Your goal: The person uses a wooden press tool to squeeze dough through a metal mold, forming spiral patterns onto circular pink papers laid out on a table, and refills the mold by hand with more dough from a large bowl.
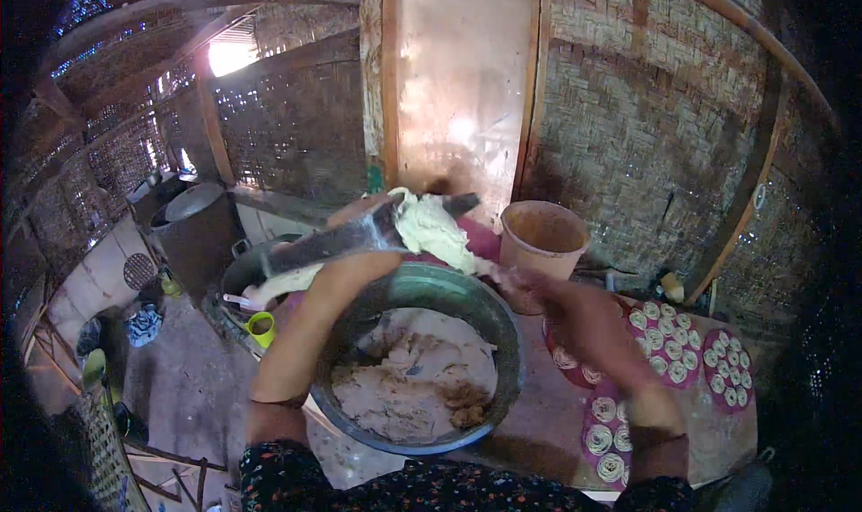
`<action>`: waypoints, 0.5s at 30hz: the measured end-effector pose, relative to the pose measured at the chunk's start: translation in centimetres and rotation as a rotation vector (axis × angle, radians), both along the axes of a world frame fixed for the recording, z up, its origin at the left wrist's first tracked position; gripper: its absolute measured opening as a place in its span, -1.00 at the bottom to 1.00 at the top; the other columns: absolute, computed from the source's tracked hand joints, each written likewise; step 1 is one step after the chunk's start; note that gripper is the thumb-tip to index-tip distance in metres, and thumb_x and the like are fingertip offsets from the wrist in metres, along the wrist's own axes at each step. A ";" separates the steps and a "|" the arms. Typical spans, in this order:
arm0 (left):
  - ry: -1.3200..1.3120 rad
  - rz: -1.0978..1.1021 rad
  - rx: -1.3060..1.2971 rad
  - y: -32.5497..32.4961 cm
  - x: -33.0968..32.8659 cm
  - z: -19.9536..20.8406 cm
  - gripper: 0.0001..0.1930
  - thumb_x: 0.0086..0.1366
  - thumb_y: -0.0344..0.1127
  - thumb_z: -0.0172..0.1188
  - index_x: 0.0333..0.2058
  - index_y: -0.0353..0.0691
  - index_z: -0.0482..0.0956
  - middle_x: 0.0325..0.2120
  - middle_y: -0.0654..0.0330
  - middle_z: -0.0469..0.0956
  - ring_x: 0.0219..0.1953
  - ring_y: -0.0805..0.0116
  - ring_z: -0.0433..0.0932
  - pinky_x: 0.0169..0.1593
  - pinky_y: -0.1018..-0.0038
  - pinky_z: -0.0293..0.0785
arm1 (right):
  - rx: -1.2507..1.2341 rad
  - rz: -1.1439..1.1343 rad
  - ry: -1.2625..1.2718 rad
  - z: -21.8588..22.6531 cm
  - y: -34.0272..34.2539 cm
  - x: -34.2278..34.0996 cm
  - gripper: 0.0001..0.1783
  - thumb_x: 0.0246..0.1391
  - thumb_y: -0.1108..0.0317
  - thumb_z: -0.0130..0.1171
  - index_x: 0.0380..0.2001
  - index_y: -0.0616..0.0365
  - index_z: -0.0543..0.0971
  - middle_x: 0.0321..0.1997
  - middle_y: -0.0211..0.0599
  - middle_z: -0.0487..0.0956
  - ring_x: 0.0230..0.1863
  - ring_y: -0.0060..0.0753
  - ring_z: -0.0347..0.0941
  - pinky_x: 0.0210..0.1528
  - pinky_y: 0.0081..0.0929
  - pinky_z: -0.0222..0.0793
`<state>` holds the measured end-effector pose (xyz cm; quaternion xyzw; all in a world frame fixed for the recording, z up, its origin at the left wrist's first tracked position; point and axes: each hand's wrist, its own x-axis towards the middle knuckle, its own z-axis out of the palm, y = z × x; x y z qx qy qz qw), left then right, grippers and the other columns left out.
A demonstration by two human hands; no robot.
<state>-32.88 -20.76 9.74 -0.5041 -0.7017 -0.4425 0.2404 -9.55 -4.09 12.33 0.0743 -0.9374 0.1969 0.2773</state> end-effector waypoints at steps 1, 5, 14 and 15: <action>0.199 0.235 -0.158 -0.9 1.4 0.8 -0.67 -0.06 -0.17 0.19 -0.32 -0.24 0.50 -0.43 0.04 0.52 -0.39 0.09 0.51 -0.28 0.29 0.42 | 0.143 -0.152 -0.145 2.1 0.3 0.5 -0.58 -0.04 0.49 -0.06 -0.05 -0.02 0.40 -0.24 -0.12 0.49 -0.25 -0.06 0.45 -0.22 -0.27 0.38; 0.523 0.490 -0.284 0.7 1.2 -0.8 -0.71 -0.10 -0.20 0.17 -0.38 -0.23 0.50 -0.55 0.07 0.48 -0.49 0.09 0.49 -0.41 0.25 0.40 | 0.730 -0.312 -0.114 4.5 -0.5 -0.4 -0.61 -0.06 0.38 -0.08 -0.08 -0.05 0.39 -0.48 -0.29 0.45 -0.43 -0.21 0.46 -0.43 -0.29 0.38; 0.175 0.102 -0.282 0.6 0.7 -3.2 -0.63 -0.20 -0.14 0.25 -0.39 -0.21 0.52 -0.41 0.06 0.53 -0.35 0.06 0.51 -0.30 0.34 0.43 | 0.787 -0.233 -0.029 -1.1 -0.8 1.3 -0.54 -0.15 0.41 0.01 -0.06 0.11 0.36 -0.56 -0.36 0.35 -0.59 -0.39 0.35 -0.66 -0.40 0.25; 0.131 0.360 -0.469 0.0 0.4 -2.9 -0.64 -0.20 -0.15 0.24 -0.39 -0.20 0.53 -0.39 0.04 0.53 -0.33 0.06 0.52 -0.28 0.32 0.43 | 0.788 -0.221 -0.024 -0.2 -0.5 2.5 -0.54 -0.15 0.41 0.01 -0.06 0.11 0.36 -0.56 -0.36 0.35 -0.59 -0.39 0.35 -0.66 -0.40 0.25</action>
